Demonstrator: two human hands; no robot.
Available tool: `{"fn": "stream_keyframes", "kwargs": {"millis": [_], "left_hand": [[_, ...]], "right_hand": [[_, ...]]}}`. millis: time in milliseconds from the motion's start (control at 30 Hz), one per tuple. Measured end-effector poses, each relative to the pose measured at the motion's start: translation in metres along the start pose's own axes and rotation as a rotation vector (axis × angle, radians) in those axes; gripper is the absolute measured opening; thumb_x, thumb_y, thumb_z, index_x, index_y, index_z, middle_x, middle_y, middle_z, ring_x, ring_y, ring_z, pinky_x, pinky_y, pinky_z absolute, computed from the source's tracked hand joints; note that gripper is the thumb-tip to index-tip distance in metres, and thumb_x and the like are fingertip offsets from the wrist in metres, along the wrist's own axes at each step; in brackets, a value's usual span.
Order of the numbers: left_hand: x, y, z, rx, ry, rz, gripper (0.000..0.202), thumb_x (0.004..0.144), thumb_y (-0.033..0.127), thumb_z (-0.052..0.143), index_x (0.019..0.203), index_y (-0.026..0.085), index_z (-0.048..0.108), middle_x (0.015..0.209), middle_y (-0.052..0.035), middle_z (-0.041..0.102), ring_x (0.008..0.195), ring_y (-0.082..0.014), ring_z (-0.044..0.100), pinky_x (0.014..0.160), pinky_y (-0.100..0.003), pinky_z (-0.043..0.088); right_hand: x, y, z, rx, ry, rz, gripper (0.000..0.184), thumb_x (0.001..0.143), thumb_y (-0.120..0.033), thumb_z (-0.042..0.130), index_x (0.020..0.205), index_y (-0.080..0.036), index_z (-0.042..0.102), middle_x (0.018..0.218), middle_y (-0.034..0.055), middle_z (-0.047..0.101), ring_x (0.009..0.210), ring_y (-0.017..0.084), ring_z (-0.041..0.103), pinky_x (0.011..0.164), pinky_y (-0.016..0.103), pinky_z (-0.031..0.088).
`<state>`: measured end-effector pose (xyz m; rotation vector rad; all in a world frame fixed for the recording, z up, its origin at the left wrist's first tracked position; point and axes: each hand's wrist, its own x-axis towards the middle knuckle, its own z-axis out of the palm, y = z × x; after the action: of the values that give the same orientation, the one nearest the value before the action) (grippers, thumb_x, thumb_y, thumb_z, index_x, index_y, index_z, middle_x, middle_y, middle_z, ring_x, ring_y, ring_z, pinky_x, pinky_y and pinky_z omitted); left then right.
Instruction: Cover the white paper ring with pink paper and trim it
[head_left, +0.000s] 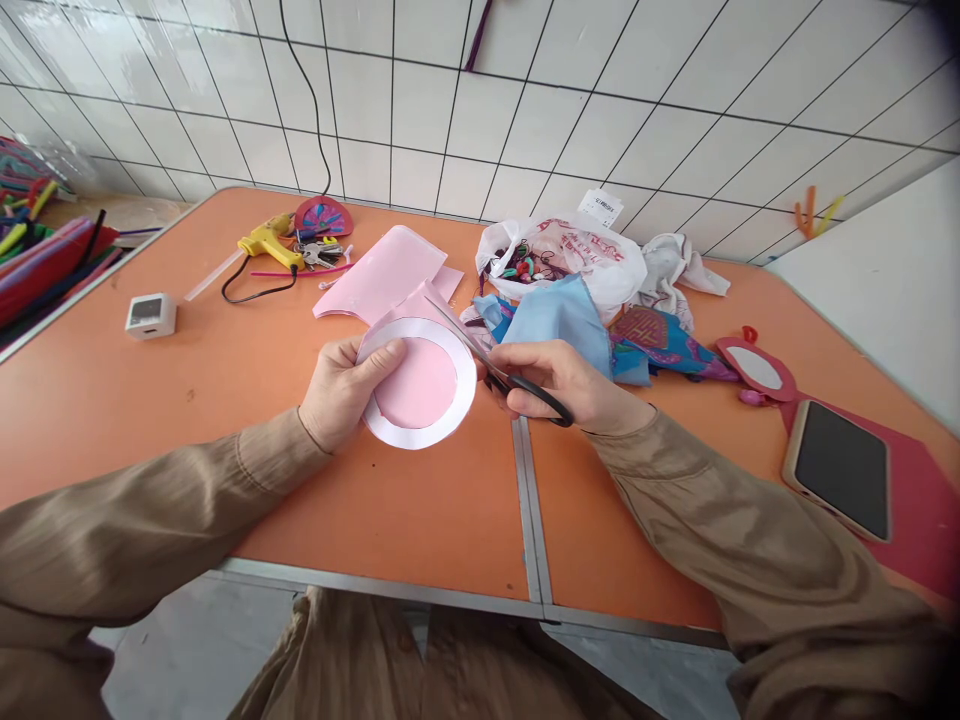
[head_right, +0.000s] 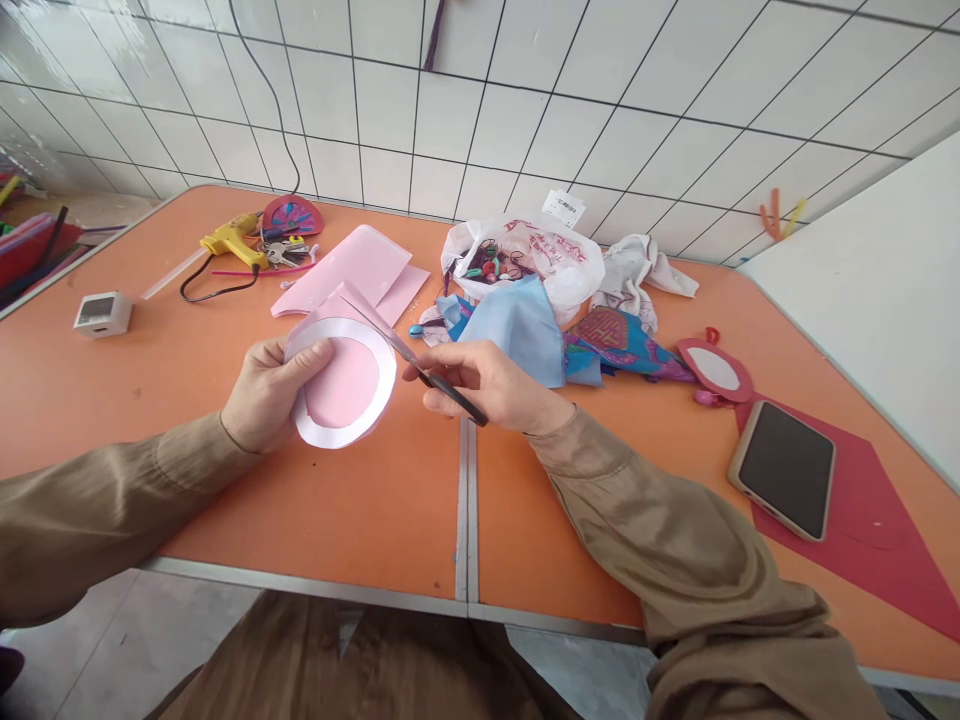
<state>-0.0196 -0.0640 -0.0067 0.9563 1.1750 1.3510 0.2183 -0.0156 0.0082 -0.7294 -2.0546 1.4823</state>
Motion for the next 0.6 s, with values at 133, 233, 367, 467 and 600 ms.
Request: {"fn": "stream_keyframes", "kwargs": {"millis": [133, 233, 367, 467, 600], "left_hand": [[0.0002, 0.0006, 0.0001, -0.033, -0.015, 0.002, 0.037, 0.062, 0.048, 0.083, 0.064, 0.013, 0.071, 0.061, -0.0016, 0.068, 0.051, -0.0119, 0.058, 0.046, -0.021, 0.046], [0.0005, 0.0004, 0.0003, -0.044, -0.021, 0.001, 0.036, 0.062, 0.047, 0.083, 0.064, 0.014, 0.071, 0.061, -0.0015, 0.068, 0.051, -0.0119, 0.058, 0.046, -0.020, 0.045], [0.0006, -0.0004, 0.0000, -0.028, -0.014, -0.011, 0.036, 0.063, 0.048, 0.082, 0.064, 0.014, 0.071, 0.062, -0.0020, 0.069, 0.053, -0.0128, 0.060, 0.047, -0.021, 0.047], [0.0003, -0.0009, -0.0004, -0.021, -0.011, -0.020, 0.037, 0.063, 0.049, 0.082, 0.065, 0.014, 0.071, 0.063, -0.0022, 0.069, 0.052, -0.0133, 0.060, 0.047, -0.022, 0.047], [0.0002, -0.0006, -0.0003, -0.045, -0.015, -0.030, 0.037, 0.062, 0.049, 0.083, 0.064, 0.014, 0.071, 0.061, -0.0015, 0.068, 0.051, -0.0121, 0.059, 0.046, -0.020, 0.046]], "right_hand": [[0.0013, 0.0049, -0.0015, 0.020, 0.002, -0.023, 0.041, 0.076, -0.061, 0.068, 0.093, -0.024, 0.070, 0.070, -0.0011, 0.057, 0.056, 0.007, 0.049, 0.050, 0.023, 0.042], [0.0010, 0.0048, -0.0015, 0.012, 0.011, -0.015, 0.042, 0.075, -0.062, 0.068, 0.095, -0.024, 0.072, 0.071, -0.0011, 0.059, 0.056, 0.007, 0.051, 0.050, 0.023, 0.043], [0.0007, 0.0045, -0.0016, -0.027, 0.039, 0.023, 0.047, 0.072, -0.065, 0.069, 0.093, -0.023, 0.073, 0.072, 0.0006, 0.062, 0.058, 0.009, 0.054, 0.050, 0.025, 0.043], [0.0009, 0.0045, -0.0015, -0.030, 0.052, 0.035, 0.046, 0.071, -0.063, 0.071, 0.092, -0.022, 0.073, 0.074, 0.0014, 0.065, 0.060, 0.009, 0.056, 0.051, 0.025, 0.043], [0.0012, 0.0042, -0.0007, -0.011, 0.057, 0.059, 0.041, 0.070, -0.058, 0.073, 0.090, -0.022, 0.072, 0.076, 0.0010, 0.065, 0.062, 0.009, 0.057, 0.053, 0.025, 0.044]]}}
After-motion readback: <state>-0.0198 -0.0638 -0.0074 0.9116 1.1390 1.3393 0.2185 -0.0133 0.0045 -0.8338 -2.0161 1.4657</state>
